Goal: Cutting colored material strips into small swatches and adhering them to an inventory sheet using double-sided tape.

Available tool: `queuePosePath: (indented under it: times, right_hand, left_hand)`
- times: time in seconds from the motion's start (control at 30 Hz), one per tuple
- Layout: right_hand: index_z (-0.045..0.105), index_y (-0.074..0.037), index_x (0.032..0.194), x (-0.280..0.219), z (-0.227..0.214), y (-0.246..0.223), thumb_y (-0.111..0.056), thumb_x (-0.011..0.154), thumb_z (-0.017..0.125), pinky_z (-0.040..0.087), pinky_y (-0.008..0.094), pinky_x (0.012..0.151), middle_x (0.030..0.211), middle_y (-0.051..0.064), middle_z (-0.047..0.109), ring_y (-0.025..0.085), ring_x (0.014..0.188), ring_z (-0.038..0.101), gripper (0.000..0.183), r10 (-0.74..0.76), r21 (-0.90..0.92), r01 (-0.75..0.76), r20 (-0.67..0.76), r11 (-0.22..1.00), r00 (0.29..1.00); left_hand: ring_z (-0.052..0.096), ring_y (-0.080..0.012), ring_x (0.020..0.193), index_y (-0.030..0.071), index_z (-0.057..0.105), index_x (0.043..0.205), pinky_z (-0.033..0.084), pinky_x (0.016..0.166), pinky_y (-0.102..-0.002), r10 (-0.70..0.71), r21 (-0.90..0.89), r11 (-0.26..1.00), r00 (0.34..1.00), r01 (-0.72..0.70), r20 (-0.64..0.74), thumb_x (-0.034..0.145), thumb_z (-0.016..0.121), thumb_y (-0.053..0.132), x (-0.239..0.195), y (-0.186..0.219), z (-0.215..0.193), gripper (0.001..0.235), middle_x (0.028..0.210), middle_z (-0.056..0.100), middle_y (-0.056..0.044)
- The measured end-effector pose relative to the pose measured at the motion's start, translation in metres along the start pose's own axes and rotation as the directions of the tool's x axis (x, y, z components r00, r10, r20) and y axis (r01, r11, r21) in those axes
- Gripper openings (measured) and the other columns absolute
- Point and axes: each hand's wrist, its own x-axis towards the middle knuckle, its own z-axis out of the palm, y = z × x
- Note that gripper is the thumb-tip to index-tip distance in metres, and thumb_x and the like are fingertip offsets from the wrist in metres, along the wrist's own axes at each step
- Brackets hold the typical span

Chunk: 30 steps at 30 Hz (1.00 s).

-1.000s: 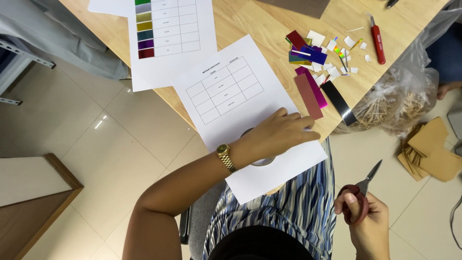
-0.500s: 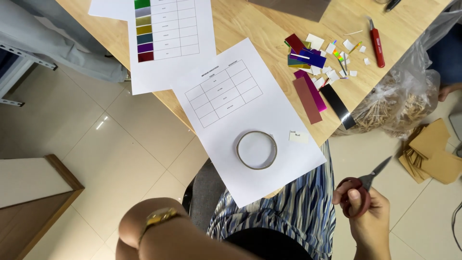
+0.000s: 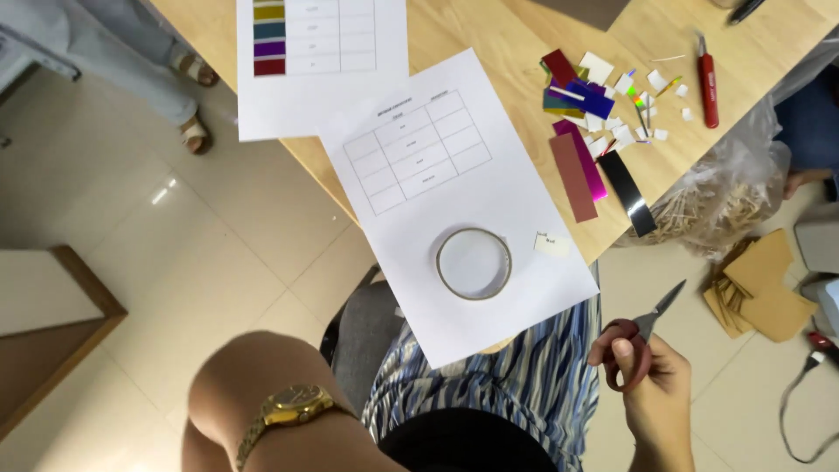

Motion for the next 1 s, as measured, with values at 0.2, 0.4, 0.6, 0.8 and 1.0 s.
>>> queuePosePath:
  times: [0.2,0.4,0.6,0.8,1.0]
  right_hand:
    - [0.048,-0.009,0.062,-0.003,0.013,-0.027,-0.003,0.076,0.04,0.029,0.027,0.059,0.072,0.0,0.05,0.012,0.071,0.042,0.017,0.091,-0.086,-0.107,-0.175,0.991,0.98]
    - [0.076,0.0,0.1,0.0,-0.01,0.011,-0.019,0.093,0.072,0.046,0.028,0.059,0.073,0.01,0.068,0.016,0.065,0.056,0.021,0.081,-0.139,-0.087,-0.045,0.986,0.996]
    - [0.076,-0.004,0.088,0.004,0.011,-0.02,-0.015,0.091,0.077,0.052,0.026,0.081,0.079,0.006,0.073,0.012,0.081,0.062,0.011,-0.008,-0.313,-0.01,-0.055,0.95,0.998]
    - [0.074,-0.004,0.087,0.008,0.026,-0.032,-0.007,0.092,0.073,0.047,0.024,0.069,0.092,0.004,0.076,0.009,0.068,0.055,0.006,-0.058,-0.298,0.057,0.005,0.953,0.998]
    - [0.073,-0.007,0.086,0.009,0.022,-0.031,-0.009,0.091,0.073,0.04,0.025,0.066,0.078,0.0,0.07,0.008,0.071,0.05,0.006,-0.1,-0.254,0.135,0.147,0.958,0.984]
  left_hand:
    - [0.017,-0.0354,0.154,0.003,0.014,0.159,0.017,0.124,-0.054,-0.101,0.086,0.992,0.992,0.094,0.082,0.089,0.041,0.075,-0.009,0.006,0.003,0.104,0.167,0.017,-0.019]
    - [0.036,-0.0346,0.148,0.003,0.034,0.156,0.034,0.116,-0.052,-0.357,0.572,0.719,0.916,0.395,-0.185,0.056,0.079,0.094,-0.01,-0.036,0.09,0.143,0.159,0.042,-0.016]
    - [0.056,-0.0266,0.115,0.006,0.059,0.13,0.053,0.089,-0.041,-0.322,0.484,0.745,0.883,0.459,-0.342,0.063,0.09,0.059,-0.001,-0.037,0.107,0.091,0.128,0.058,-0.009]
    - [0.052,-0.0346,0.121,0.018,0.049,0.138,0.052,0.095,-0.047,-0.411,-0.23,0.902,0.89,0.365,-0.197,0.081,0.079,0.028,-0.014,-0.009,0.06,0.065,0.135,0.045,-0.011]
    - [0.044,-0.0237,0.146,0.022,0.045,0.146,0.038,0.119,-0.042,-0.31,-0.625,0.753,0.948,0.204,-0.065,0.093,0.071,0.029,-0.031,0.003,0.054,0.059,0.152,0.035,-0.007]
